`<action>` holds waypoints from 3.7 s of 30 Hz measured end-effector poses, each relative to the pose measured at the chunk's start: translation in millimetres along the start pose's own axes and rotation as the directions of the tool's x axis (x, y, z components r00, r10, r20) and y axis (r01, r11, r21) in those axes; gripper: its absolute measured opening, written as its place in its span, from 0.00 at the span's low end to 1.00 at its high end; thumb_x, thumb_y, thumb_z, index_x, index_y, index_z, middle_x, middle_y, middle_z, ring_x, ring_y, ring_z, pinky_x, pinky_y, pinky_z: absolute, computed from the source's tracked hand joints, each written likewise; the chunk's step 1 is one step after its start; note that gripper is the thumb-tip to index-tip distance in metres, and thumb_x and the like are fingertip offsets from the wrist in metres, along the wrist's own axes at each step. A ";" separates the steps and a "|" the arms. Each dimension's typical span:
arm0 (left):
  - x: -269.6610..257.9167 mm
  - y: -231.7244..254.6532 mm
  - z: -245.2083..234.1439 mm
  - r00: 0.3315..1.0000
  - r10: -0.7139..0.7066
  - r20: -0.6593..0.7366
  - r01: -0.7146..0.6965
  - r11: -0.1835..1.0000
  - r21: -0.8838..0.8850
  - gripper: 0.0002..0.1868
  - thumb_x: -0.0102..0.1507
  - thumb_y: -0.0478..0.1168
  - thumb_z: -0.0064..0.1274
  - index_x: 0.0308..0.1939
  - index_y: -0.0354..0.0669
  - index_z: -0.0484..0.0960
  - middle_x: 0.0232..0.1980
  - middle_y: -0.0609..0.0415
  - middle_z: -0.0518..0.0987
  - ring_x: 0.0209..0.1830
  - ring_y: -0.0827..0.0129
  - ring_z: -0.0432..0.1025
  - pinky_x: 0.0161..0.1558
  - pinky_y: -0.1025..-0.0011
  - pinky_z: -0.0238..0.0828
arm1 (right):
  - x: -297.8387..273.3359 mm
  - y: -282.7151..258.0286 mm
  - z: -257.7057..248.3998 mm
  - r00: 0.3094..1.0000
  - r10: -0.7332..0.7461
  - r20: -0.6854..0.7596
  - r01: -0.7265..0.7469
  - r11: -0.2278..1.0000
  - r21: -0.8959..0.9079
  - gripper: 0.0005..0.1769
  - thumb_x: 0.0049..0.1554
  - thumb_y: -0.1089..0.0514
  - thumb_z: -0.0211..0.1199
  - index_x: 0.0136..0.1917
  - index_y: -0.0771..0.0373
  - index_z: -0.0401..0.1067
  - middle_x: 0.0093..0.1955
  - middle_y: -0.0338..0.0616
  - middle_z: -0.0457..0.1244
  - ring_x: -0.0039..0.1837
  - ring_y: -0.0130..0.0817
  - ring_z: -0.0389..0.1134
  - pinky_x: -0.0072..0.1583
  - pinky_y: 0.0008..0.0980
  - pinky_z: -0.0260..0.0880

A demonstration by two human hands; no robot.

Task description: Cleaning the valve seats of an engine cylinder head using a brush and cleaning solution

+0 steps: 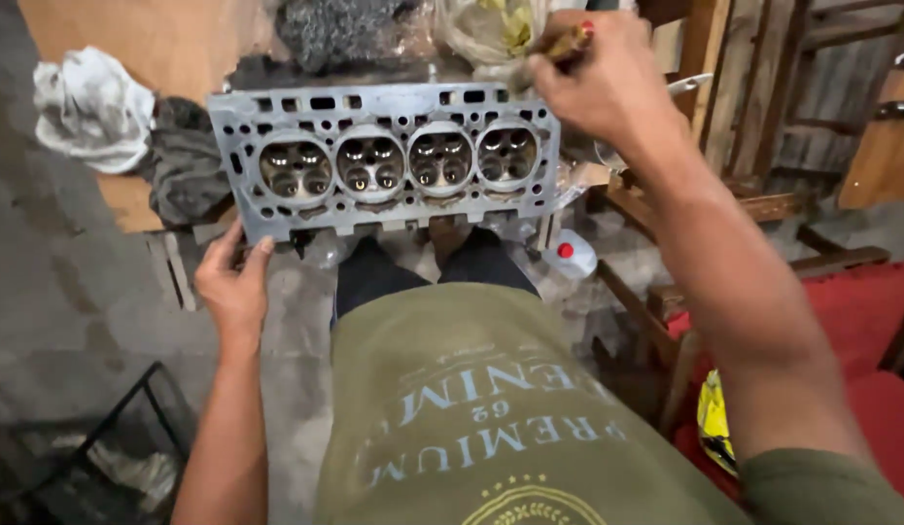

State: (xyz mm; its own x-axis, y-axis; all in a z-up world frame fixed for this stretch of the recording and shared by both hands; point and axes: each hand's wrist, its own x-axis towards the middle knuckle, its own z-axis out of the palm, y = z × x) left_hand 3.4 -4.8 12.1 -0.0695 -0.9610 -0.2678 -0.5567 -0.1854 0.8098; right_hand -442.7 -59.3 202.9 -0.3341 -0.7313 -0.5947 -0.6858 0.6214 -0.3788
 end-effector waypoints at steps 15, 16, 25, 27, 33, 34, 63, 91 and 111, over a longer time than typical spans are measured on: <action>-7.2 -3.8 7.0 0.999 -0.023 -0.043 0.024 0.999 0.021 0.26 0.63 0.37 0.63 0.66 0.39 0.79 0.47 0.50 0.79 0.39 0.70 0.73 0.43 0.72 0.70 | 15.1 -29.4 26.6 0.922 -0.343 0.182 0.323 0.938 0.129 0.03 0.63 0.64 0.61 0.50 0.61 0.75 0.46 0.45 0.74 0.49 0.35 0.79 0.50 0.26 0.83; -5.4 -8.0 8.2 0.999 0.003 -0.052 -0.001 0.999 0.039 0.25 0.63 0.37 0.64 0.63 0.36 0.80 0.49 0.48 0.81 0.40 0.69 0.74 0.45 0.70 0.70 | 18.1 -25.3 24.3 0.911 -0.395 0.122 0.387 0.918 0.085 0.04 0.63 0.63 0.59 0.48 0.61 0.74 0.45 0.45 0.72 0.46 0.35 0.75 0.49 0.31 0.79; 3.3 -1.5 4.8 0.999 -0.009 -0.037 0.008 1.000 -0.002 0.25 0.64 0.39 0.62 0.65 0.41 0.80 0.47 0.51 0.79 0.39 0.71 0.73 0.43 0.73 0.70 | 20.4 -27.2 22.2 0.924 -0.367 0.105 0.379 0.917 -0.128 0.13 0.63 0.62 0.62 0.61 0.64 0.74 0.49 0.57 0.72 0.45 0.45 0.74 0.55 0.42 0.77; 0.1 -7.0 8.1 0.999 -0.027 -0.047 0.025 0.999 -0.039 0.25 0.63 0.37 0.63 0.65 0.40 0.80 0.45 0.51 0.78 0.38 0.72 0.73 0.42 0.75 0.70 | 17.9 -28.9 25.0 0.905 -0.415 0.095 0.425 0.891 -0.160 0.18 0.63 0.60 0.62 0.65 0.65 0.73 0.49 0.58 0.72 0.48 0.46 0.74 0.59 0.48 0.73; -2.9 -21.3 9.3 0.997 0.044 -0.067 -0.046 0.998 -0.032 0.23 0.63 0.39 0.65 0.61 0.36 0.81 0.46 0.50 0.80 0.37 0.70 0.72 0.45 0.71 0.72 | 5.9 -59.4 29.4 0.963 -0.179 0.199 0.227 0.941 -0.252 0.15 0.64 0.55 0.60 0.62 0.61 0.73 0.55 0.60 0.69 0.50 0.52 0.73 0.52 0.51 0.77; -1.7 -17.9 9.5 0.995 0.067 -0.073 -0.071 0.996 -0.062 0.22 0.63 0.38 0.65 0.60 0.35 0.82 0.50 0.47 0.81 0.45 0.67 0.74 0.48 0.71 0.73 | -0.7 -70.2 31.3 0.933 -0.327 0.147 0.340 0.938 -0.070 0.07 0.64 0.60 0.60 0.55 0.60 0.75 0.52 0.53 0.71 0.46 0.41 0.74 0.45 0.36 0.78; 13.3 4.3 -5.5 0.998 0.062 0.005 -0.062 0.996 -0.058 0.22 0.62 0.42 0.63 0.60 0.44 0.83 0.40 0.53 0.80 0.37 0.65 0.77 0.45 0.69 0.71 | 32.7 -172.9 91.4 0.896 -0.367 0.250 0.443 0.771 -0.458 0.09 0.63 0.60 0.54 0.42 0.61 0.71 0.35 0.47 0.66 0.36 0.42 0.66 0.45 0.47 0.75; 12.0 -12.1 -9.9 0.993 0.115 0.010 -0.115 0.993 -0.008 0.23 0.60 0.46 0.64 0.58 0.47 0.83 0.49 0.55 0.82 0.47 0.56 0.77 0.44 0.61 0.71 | 13.3 -244.3 139.9 0.947 -0.256 0.192 0.296 0.928 -0.227 0.08 0.64 0.58 0.60 0.55 0.61 0.74 0.49 0.47 0.72 0.45 0.38 0.75 0.49 0.33 0.80; 15.1 -104.4 -20.6 0.979 -0.095 0.178 0.165 0.886 -0.433 0.28 0.58 0.20 0.49 0.63 0.36 0.77 0.53 0.30 0.81 0.48 0.46 0.80 0.48 0.60 0.80 | -84.9 -107.2 222.3 0.895 -0.440 -0.074 0.446 0.892 0.079 0.05 0.50 0.60 0.69 0.42 0.61 0.78 0.32 0.56 0.67 0.39 0.56 0.72 0.40 0.47 0.71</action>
State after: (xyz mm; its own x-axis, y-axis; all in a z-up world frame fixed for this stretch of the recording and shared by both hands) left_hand 77.6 -4.2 -65.7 -0.1620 -0.8871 -0.4323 -0.1460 -0.4117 0.8995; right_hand -197.0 -1.3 136.3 -0.0451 -0.9489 -0.3124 -0.7091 0.2507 -0.6591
